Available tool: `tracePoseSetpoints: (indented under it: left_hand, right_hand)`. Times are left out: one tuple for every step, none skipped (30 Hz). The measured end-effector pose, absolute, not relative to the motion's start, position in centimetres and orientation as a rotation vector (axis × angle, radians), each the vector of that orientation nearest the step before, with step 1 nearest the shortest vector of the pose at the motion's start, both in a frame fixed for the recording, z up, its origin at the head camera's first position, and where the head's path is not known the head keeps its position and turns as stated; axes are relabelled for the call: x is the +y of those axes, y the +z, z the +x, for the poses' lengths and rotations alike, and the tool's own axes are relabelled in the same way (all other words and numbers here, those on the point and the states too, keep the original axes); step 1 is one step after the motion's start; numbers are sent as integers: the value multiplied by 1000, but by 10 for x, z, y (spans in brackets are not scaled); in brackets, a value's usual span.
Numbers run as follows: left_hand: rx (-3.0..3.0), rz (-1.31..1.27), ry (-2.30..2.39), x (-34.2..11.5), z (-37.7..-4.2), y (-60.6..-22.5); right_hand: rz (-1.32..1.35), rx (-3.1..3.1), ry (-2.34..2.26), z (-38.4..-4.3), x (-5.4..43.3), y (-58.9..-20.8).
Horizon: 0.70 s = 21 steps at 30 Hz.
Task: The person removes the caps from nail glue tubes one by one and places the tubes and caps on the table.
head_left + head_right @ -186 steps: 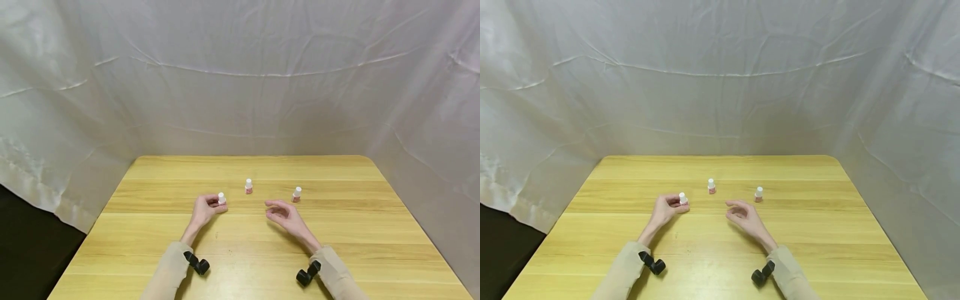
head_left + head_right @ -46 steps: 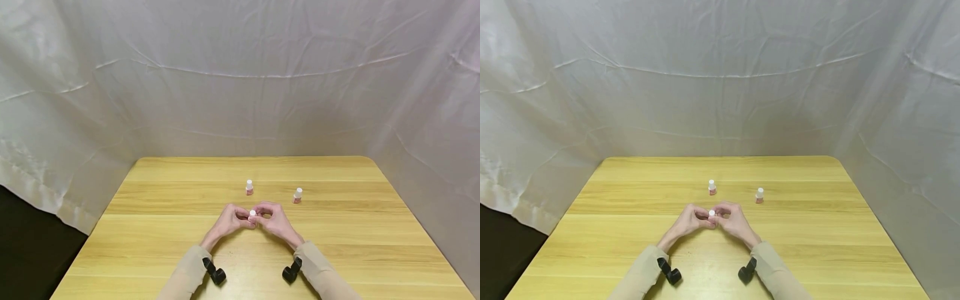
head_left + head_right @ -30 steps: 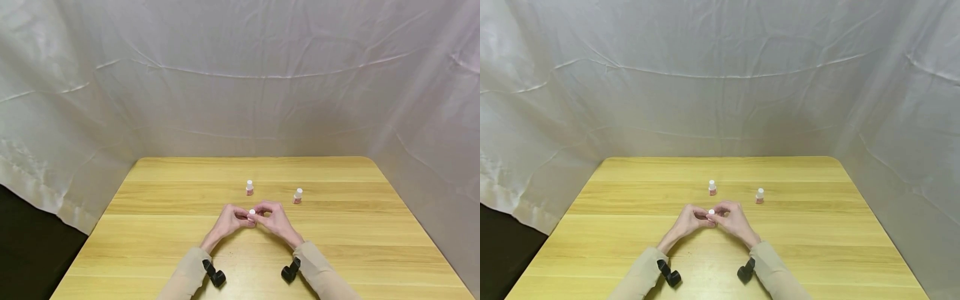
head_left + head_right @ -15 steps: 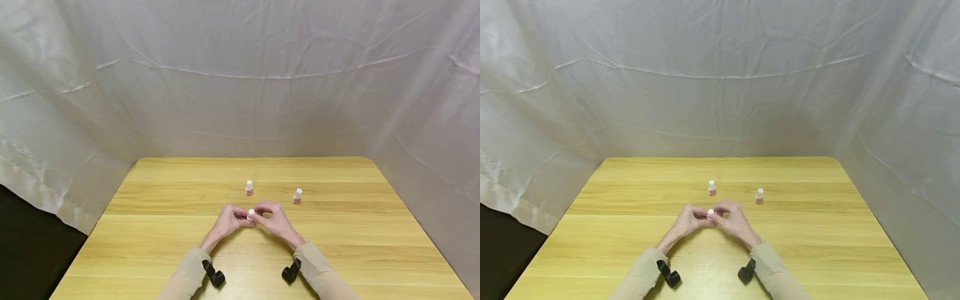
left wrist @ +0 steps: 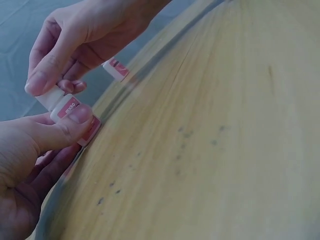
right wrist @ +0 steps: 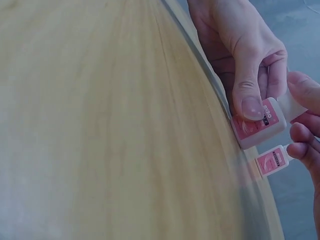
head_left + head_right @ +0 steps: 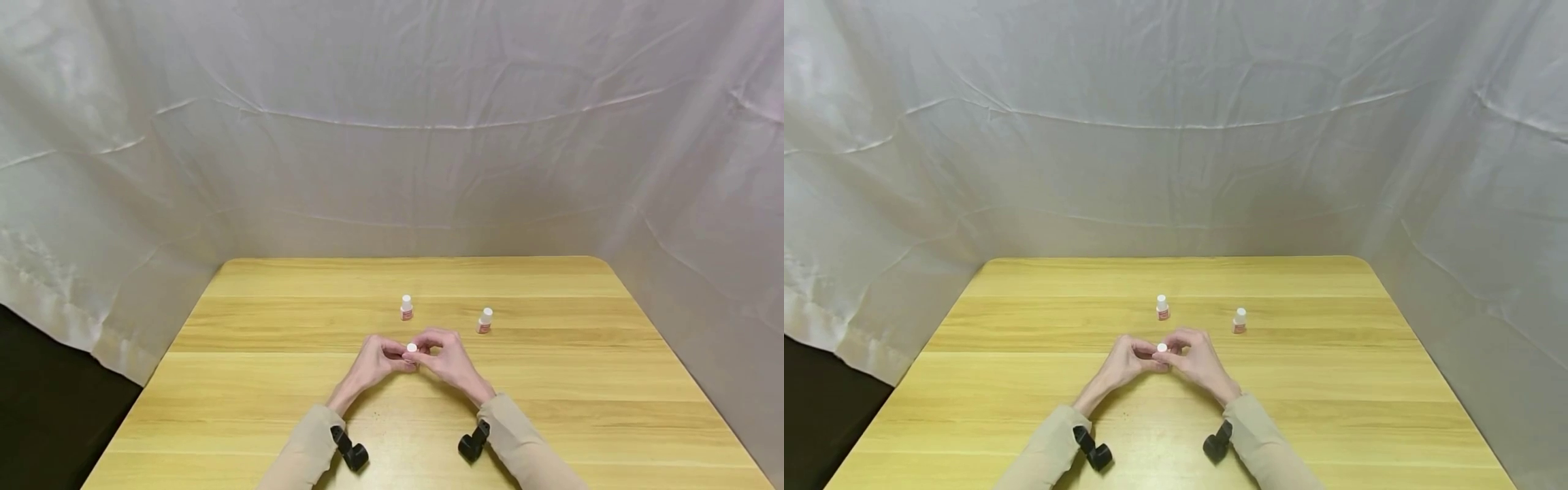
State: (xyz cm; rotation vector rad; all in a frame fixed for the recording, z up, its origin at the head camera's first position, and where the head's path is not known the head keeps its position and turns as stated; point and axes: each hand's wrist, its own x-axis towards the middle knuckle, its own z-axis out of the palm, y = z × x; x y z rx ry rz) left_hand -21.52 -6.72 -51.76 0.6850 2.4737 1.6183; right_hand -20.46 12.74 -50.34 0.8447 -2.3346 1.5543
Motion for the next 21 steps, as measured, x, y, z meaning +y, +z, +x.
tracePoseSetpoints:
  left_hand:
    - [2473, 685, 1618, -67, -215, -518]
    - [2471, 686, 1619, -67, -216, -518]
    - [2471, 684, 1616, -67, -216, -519]
    - [2470, 683, 1618, -67, -216, -519]
    - [2470, 682, 1619, -67, -216, -519]
    - [2472, 681, 1620, -67, -215, -519]
    - [2472, 680, 1623, -67, -215, -519]
    - [2469, 679, 1626, -67, -215, -519]
    - [2468, 673, 1632, -67, -215, -519]
    - [2474, 670, 1634, -67, -215, -519]
    - [2482, 666, 1634, -67, -215, -519]
    - [2491, 665, 1634, -67, -214, -519]
    - [2497, 660, 1635, -67, -214, -519]
    - [2500, 656, 1636, -67, -214, -518]
    - [2505, 654, 1638, -67, -213, -518]
    - [2509, 657, 1638, -67, -213, -517]
    - [2504, 658, 1645, -67, -213, -517]
    - [2499, 659, 1648, -67, -212, -517]
    - [2491, 663, 1655, -67, -212, -517]
    - [2486, 668, 1659, -67, -212, -517]
    - [2483, 671, 1662, -67, -212, -518]
  right_hand:
    - [853, -2338, 1561, -205, 128, -503]
    - [858, -2344, 1569, -205, 128, -503]
    - [860, -2353, 1573, -205, 128, -504]
    - [860, -2360, 1582, -205, 129, -503]
    - [858, -2369, 1588, -205, 129, -503]
    - [859, -2375, 1591, -204, 129, -504]
    - [855, -2382, 1594, -204, 129, -503]
    - [850, -2388, 1594, -204, 129, -503]
    - [844, -2396, 1591, -204, 129, -503]
    - [836, -2397, 1589, -204, 129, -503]
    - [822, -2403, 1589, -203, 129, -502]
    - [809, -2406, 1585, -203, 129, -502]
    - [791, -2413, 1584, -203, 129, -501]
    - [775, -2419, 1580, -203, 128, -501]
    - [756, -2425, 1575, -203, 127, -500]
    - [743, -2427, 1567, -203, 127, -500]
    - [730, -2433, 1559, -203, 126, -500]
    - [730, -2431, 1549, -203, 125, -500]
    - [729, -2427, 1541, -203, 124, -500]
    - [730, -2422, 1536, -203, 123, -500]
    - [739, -2413, 1530, -203, 122, -499]
